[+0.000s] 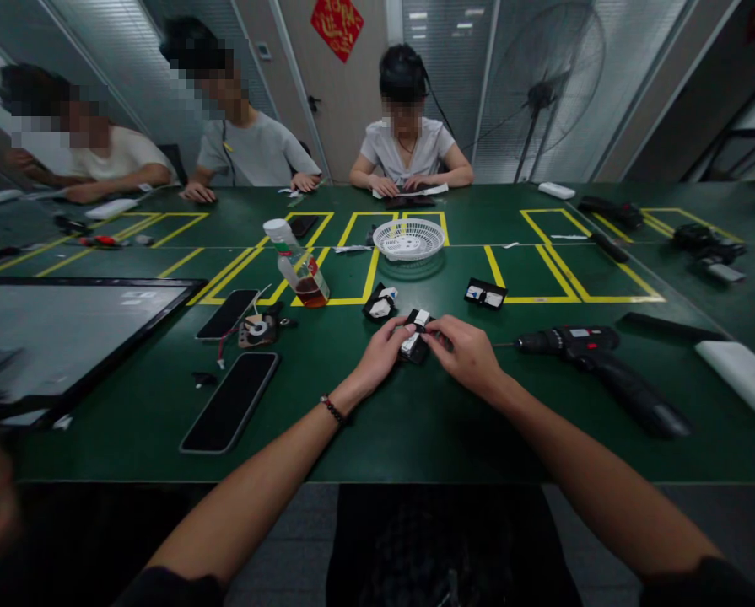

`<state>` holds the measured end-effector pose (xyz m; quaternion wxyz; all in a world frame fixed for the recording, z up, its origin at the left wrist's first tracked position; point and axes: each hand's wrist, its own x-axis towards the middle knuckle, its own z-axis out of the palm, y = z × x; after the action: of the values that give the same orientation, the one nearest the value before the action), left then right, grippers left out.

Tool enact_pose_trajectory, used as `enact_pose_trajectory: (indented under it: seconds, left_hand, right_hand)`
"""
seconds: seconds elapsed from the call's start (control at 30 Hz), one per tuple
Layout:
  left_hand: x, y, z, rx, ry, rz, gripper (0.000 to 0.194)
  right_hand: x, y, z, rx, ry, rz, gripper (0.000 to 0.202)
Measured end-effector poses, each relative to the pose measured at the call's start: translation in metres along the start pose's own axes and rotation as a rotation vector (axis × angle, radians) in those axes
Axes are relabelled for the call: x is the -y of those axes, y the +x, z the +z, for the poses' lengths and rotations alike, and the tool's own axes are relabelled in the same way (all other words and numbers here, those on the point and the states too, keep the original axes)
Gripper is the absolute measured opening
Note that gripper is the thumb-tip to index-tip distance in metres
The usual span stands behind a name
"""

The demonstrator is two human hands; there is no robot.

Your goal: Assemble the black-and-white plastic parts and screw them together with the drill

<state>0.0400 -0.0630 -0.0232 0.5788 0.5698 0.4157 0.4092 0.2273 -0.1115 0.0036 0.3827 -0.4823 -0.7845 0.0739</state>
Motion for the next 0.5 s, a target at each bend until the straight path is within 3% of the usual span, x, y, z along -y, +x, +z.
enact_pose_trajectory:
  seconds: [0.33, 0.5]
  left_hand:
    - [-0.0002, 0.0002, -0.0003, -0.002, 0.044, 0.019, 0.051]
    - [-0.0003, -0.0009, 0.0005, -0.001, 0.050, 0.032, 0.049]
  right_hand:
    - [0.0060, 0.0015, -0.0061, 0.037, -0.106, -0.066, 0.015]
    - [0.0069, 0.0013, -0.0058, 0.060, -0.061, -0.027, 0.016]
